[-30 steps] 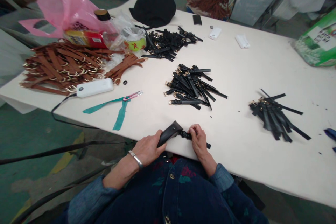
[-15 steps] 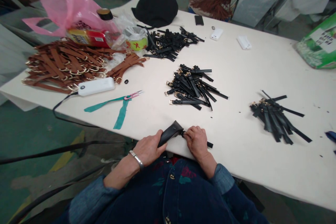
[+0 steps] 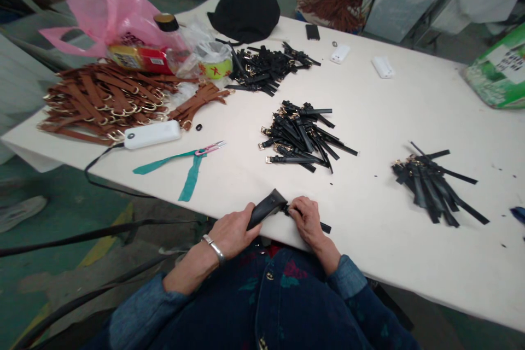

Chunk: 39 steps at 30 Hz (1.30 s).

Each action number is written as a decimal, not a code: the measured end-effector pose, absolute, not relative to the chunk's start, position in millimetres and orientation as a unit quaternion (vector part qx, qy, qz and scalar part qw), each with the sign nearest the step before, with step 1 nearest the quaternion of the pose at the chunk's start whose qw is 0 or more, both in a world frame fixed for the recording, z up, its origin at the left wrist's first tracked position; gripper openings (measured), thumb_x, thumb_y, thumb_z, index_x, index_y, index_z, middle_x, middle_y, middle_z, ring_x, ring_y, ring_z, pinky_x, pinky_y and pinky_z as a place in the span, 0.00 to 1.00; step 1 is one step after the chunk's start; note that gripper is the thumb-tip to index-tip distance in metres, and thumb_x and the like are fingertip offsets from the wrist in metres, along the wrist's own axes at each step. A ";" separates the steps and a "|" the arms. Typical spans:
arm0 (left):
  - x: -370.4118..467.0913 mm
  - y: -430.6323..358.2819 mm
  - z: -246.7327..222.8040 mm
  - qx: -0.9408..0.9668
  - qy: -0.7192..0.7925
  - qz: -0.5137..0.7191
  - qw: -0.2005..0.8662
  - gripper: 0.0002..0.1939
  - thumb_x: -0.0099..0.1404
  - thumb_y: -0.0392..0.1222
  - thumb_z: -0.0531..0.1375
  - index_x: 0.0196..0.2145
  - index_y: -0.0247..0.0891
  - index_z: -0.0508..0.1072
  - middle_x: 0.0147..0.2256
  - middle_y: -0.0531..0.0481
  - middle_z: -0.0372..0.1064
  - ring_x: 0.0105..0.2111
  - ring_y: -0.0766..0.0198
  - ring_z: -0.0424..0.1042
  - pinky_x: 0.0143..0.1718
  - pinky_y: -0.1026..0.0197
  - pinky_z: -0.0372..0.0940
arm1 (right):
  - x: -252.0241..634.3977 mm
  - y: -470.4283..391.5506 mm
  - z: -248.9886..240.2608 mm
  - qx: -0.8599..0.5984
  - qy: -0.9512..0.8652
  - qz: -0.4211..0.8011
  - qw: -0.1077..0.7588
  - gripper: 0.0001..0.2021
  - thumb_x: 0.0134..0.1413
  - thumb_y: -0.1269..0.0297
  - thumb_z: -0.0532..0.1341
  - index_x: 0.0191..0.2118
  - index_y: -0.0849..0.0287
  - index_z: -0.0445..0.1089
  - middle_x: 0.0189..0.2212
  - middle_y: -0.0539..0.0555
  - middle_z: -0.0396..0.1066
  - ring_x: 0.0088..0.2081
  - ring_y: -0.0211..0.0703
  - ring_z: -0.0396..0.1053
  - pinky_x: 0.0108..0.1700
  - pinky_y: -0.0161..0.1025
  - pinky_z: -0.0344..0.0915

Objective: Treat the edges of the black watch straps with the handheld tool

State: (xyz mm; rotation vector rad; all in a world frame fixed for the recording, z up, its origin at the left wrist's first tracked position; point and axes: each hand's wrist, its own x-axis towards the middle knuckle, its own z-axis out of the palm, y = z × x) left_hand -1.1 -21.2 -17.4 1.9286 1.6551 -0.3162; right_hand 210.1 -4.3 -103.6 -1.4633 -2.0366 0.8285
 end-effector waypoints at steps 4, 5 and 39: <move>-1.5 -22.1 -18.0 0.723 0.619 -0.116 0.285 0.17 0.59 0.54 0.44 0.40 0.42 0.57 0.29 0.47 0.70 0.30 0.56 0.71 0.27 0.61 0.57 | 210.9 -4.4 -105.3 -0.550 -0.726 0.308 0.276 0.07 0.54 0.67 0.53 0.26 0.58 0.62 0.27 0.49 0.63 0.34 0.39 0.59 0.40 0.38 0.50; -1.5 -22.4 -18.3 0.724 0.618 -0.114 0.284 0.17 0.59 0.54 0.44 0.40 0.42 0.57 0.29 0.47 0.70 0.30 0.55 0.71 0.27 0.60 0.57 | 211.2 -4.4 -105.5 -0.552 -0.723 0.307 0.281 0.07 0.54 0.67 0.52 0.26 0.58 0.61 0.27 0.49 0.63 0.34 0.39 0.59 0.40 0.38 0.51; 21.2 -6.1 3.0 0.791 0.535 -0.192 0.227 0.17 0.58 0.53 0.44 0.42 0.42 0.58 0.31 0.45 0.71 0.32 0.54 0.70 0.30 0.57 0.61 | 231.4 -25.9 -126.7 -0.587 -0.687 0.247 0.350 0.21 0.45 0.61 0.62 0.47 0.58 0.60 0.32 0.54 0.65 0.34 0.44 0.63 0.38 0.43 0.63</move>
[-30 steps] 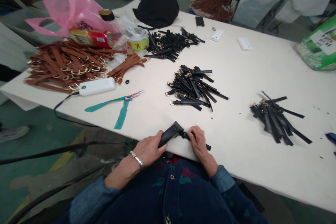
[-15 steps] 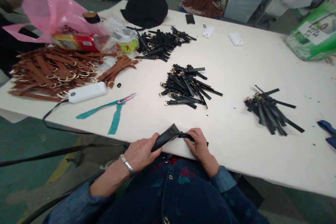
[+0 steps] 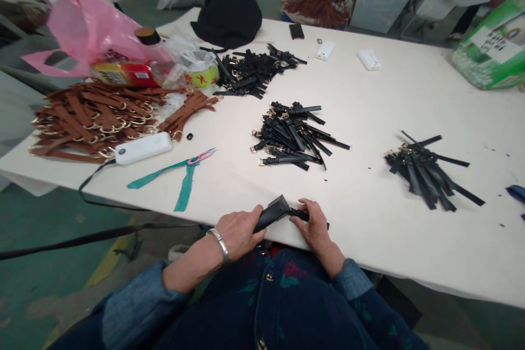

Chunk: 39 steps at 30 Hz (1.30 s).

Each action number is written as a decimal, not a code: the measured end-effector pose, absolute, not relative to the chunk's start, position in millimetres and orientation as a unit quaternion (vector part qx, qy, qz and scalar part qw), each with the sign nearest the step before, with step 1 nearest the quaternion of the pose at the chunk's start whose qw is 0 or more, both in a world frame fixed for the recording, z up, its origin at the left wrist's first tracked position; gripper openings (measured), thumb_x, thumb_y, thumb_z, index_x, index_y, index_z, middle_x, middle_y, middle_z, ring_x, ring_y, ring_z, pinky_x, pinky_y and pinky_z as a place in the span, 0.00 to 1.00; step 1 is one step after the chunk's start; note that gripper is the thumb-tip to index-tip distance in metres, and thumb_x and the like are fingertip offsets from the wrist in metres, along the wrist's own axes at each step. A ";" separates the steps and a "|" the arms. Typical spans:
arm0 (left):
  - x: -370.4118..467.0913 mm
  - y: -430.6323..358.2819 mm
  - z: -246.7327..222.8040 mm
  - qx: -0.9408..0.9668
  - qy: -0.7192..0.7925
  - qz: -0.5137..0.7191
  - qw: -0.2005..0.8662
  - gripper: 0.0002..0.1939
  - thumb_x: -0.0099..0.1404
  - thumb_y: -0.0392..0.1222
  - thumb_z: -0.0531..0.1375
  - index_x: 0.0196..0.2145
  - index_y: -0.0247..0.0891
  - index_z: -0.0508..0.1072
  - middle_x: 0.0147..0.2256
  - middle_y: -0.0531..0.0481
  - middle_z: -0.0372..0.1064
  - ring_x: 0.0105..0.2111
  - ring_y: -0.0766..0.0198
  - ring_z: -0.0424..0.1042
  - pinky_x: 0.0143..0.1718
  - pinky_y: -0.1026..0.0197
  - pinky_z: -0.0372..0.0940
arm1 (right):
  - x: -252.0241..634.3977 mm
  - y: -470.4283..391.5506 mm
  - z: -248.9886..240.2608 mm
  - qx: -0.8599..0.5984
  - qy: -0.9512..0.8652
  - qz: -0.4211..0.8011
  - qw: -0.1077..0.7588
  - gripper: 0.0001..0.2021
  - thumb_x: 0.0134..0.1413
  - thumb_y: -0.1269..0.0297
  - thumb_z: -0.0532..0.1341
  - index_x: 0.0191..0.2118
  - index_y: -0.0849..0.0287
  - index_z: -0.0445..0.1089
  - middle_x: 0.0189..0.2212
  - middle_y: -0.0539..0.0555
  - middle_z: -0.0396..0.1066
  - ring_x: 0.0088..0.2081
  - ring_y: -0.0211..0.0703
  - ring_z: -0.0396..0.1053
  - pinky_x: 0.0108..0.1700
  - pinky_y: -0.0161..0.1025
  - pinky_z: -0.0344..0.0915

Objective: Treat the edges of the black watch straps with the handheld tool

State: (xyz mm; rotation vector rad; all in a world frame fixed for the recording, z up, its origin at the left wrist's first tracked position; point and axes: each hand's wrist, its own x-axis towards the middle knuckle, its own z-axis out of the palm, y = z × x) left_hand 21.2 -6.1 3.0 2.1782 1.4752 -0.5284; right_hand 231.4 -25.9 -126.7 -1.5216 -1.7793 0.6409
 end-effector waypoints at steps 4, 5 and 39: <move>35.1 -1.1 2.9 0.784 0.544 -0.178 0.240 0.18 0.58 0.53 0.45 0.42 0.42 0.59 0.32 0.45 0.71 0.32 0.54 0.70 0.30 0.57 0.61 | 230.7 -26.9 -126.6 -0.593 -0.684 0.249 0.344 0.23 0.44 0.61 0.62 0.48 0.58 0.59 0.32 0.54 0.64 0.34 0.43 0.63 0.38 0.43 0.63; 38.2 0.8 3.2 0.783 0.546 -0.175 0.242 0.18 0.58 0.53 0.46 0.42 0.41 0.59 0.32 0.45 0.71 0.32 0.54 0.70 0.30 0.57 0.61 | 230.6 -27.1 -126.6 -0.595 -0.682 0.248 0.345 0.23 0.44 0.61 0.62 0.48 0.58 0.59 0.32 0.54 0.64 0.34 0.44 0.63 0.38 0.43 0.63; 21.0 -15.4 13.8 0.792 0.522 -0.212 0.236 0.17 0.59 0.53 0.45 0.44 0.44 0.59 0.33 0.47 0.70 0.33 0.57 0.70 0.32 0.58 0.61 | 248.2 -27.7 -114.1 -0.531 -0.734 0.267 0.330 0.15 0.45 0.65 0.60 0.42 0.55 0.66 0.38 0.56 0.64 0.41 0.48 0.60 0.42 0.47 0.61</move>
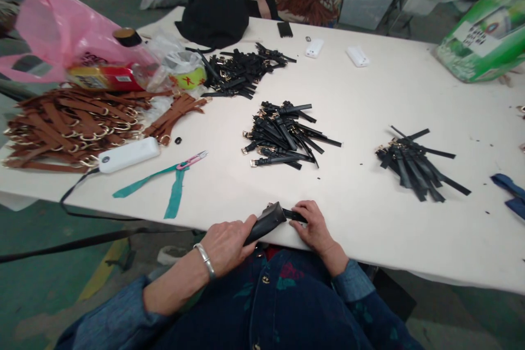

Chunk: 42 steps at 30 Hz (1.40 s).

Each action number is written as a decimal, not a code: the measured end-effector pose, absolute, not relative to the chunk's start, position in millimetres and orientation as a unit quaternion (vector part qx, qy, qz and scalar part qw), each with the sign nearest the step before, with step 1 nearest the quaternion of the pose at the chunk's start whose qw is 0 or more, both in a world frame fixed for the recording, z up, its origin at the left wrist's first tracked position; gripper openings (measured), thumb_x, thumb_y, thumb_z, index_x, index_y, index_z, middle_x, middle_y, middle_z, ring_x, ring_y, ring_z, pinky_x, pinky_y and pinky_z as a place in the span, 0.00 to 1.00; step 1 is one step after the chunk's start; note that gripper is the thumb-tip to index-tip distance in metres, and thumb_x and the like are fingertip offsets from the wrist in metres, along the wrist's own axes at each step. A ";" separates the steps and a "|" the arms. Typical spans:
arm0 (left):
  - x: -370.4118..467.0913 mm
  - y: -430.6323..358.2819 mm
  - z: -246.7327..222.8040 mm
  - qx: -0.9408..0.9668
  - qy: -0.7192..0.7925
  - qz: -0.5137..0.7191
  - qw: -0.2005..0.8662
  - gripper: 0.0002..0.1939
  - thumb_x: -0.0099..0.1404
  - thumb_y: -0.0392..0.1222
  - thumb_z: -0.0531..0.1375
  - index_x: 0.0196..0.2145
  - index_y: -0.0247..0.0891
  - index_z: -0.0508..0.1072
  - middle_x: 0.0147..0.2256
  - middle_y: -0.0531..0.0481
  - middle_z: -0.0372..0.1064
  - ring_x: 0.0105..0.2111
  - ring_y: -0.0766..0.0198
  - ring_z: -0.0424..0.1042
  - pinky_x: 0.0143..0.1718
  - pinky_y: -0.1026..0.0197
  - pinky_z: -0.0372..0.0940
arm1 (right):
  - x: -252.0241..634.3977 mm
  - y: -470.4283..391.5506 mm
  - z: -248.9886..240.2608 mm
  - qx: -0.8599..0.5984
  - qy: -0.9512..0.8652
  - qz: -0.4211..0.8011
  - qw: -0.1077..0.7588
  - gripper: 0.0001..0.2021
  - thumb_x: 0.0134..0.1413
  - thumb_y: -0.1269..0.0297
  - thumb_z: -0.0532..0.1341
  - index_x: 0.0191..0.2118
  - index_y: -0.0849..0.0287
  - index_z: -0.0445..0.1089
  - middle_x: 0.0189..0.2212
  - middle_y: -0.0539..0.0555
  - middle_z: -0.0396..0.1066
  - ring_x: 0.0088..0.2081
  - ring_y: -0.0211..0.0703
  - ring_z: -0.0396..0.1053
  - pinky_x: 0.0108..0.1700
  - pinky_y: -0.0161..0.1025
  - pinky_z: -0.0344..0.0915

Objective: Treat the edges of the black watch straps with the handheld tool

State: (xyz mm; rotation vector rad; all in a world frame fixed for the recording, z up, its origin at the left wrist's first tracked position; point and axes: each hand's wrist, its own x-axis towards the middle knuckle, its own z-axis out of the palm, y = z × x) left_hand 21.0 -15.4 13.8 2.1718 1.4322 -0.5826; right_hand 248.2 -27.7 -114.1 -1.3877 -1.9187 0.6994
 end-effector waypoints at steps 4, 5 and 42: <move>33.9 -17.8 9.6 0.807 0.506 -0.211 0.219 0.18 0.59 0.52 0.45 0.45 0.44 0.58 0.34 0.45 0.69 0.32 0.55 0.70 0.31 0.56 0.61 | 252.5 -25.5 -113.4 -0.504 -0.746 0.290 0.326 0.17 0.45 0.69 0.59 0.45 0.55 0.65 0.39 0.56 0.64 0.42 0.46 0.60 0.43 0.46 0.61; 37.1 -18.3 9.0 0.806 0.509 -0.211 0.217 0.18 0.59 0.52 0.46 0.45 0.43 0.58 0.34 0.45 0.69 0.32 0.54 0.70 0.31 0.55 0.61 | 253.0 -25.0 -113.8 -0.502 -0.746 0.291 0.326 0.17 0.45 0.69 0.59 0.45 0.55 0.65 0.39 0.56 0.64 0.42 0.46 0.60 0.43 0.46 0.61; 38.0 -12.9 -2.7 0.793 0.541 -0.173 0.221 0.17 0.59 0.52 0.44 0.43 0.43 0.58 0.32 0.46 0.71 0.31 0.56 0.70 0.29 0.59 0.60 | 254.7 -24.9 -120.8 -0.504 -0.744 0.292 0.328 0.17 0.45 0.69 0.59 0.45 0.56 0.65 0.40 0.57 0.64 0.43 0.47 0.60 0.45 0.47 0.61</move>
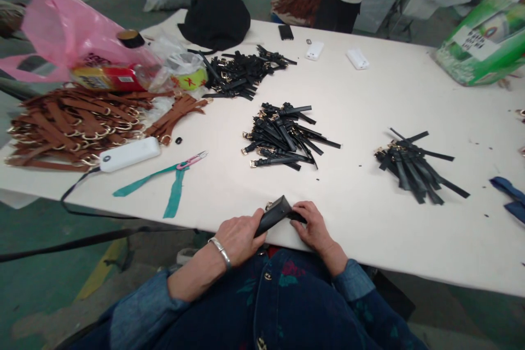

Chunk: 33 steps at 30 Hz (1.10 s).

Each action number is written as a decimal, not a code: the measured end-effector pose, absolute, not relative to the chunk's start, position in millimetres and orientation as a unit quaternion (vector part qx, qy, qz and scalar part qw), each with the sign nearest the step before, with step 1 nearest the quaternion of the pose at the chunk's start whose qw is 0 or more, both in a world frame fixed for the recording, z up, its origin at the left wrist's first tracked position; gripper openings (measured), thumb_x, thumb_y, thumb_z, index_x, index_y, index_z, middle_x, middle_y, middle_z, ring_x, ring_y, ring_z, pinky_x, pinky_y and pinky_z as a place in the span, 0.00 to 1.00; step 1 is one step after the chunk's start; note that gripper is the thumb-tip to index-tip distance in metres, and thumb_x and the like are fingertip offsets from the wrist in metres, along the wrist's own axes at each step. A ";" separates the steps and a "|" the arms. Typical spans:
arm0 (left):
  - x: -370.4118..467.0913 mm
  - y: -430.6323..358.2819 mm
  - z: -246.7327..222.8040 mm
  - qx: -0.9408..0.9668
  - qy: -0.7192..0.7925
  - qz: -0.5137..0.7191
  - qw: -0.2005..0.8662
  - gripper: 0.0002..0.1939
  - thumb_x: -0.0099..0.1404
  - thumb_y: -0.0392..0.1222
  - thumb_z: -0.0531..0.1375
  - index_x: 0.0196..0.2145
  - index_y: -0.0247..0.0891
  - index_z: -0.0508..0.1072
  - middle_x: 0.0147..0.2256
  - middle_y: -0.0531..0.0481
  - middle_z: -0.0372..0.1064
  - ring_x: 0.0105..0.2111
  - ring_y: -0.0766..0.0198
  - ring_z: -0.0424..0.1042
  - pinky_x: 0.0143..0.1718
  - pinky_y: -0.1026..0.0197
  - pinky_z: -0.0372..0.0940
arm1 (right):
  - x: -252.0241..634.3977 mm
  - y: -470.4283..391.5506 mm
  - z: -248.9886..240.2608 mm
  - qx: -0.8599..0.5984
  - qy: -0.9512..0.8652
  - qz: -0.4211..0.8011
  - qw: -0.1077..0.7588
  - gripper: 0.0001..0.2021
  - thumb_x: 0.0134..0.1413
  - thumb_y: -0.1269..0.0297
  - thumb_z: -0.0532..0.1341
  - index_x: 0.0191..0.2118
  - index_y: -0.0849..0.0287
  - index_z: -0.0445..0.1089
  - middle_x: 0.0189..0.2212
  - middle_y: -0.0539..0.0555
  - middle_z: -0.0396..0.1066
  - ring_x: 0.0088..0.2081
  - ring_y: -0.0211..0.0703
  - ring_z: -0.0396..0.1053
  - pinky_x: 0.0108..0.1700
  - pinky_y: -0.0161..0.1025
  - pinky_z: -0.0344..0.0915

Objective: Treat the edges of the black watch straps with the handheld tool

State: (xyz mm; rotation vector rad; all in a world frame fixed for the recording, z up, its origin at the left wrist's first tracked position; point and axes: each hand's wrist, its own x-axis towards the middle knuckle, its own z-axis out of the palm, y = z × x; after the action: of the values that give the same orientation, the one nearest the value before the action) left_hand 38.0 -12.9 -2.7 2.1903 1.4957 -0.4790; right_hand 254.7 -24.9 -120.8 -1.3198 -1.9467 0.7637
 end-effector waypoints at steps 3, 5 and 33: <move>29.4 -7.5 -3.8 0.781 0.560 -0.169 0.220 0.18 0.59 0.52 0.44 0.43 0.43 0.58 0.31 0.47 0.70 0.30 0.57 0.70 0.29 0.59 0.59 | 254.3 -26.0 -122.1 -0.506 -0.745 0.287 0.326 0.17 0.45 0.69 0.59 0.45 0.57 0.65 0.40 0.57 0.64 0.43 0.46 0.60 0.45 0.47 0.61; 19.0 -4.9 -3.0 0.768 0.574 -0.174 0.222 0.18 0.59 0.52 0.44 0.43 0.43 0.58 0.30 0.48 0.70 0.30 0.57 0.70 0.29 0.60 0.58 | 253.8 -26.9 -123.1 -0.507 -0.745 0.284 0.329 0.17 0.45 0.69 0.59 0.45 0.57 0.64 0.40 0.57 0.64 0.43 0.46 0.60 0.46 0.47 0.61; -0.1 -2.4 -12.7 0.735 0.587 -0.106 0.322 0.16 0.58 0.52 0.46 0.40 0.43 0.60 0.28 0.50 0.70 0.29 0.60 0.70 0.27 0.63 0.57 | 216.1 -19.6 -104.4 -0.599 -0.757 0.188 0.181 0.12 0.51 0.59 0.58 0.41 0.57 0.67 0.31 0.54 0.65 0.37 0.44 0.60 0.38 0.39 0.58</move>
State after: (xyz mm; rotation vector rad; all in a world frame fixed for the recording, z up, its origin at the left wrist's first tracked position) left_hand -0.1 -2.4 -12.7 1.9299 1.5408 -0.2774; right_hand 216.1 -19.6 -104.4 -1.6908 -2.1386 0.5310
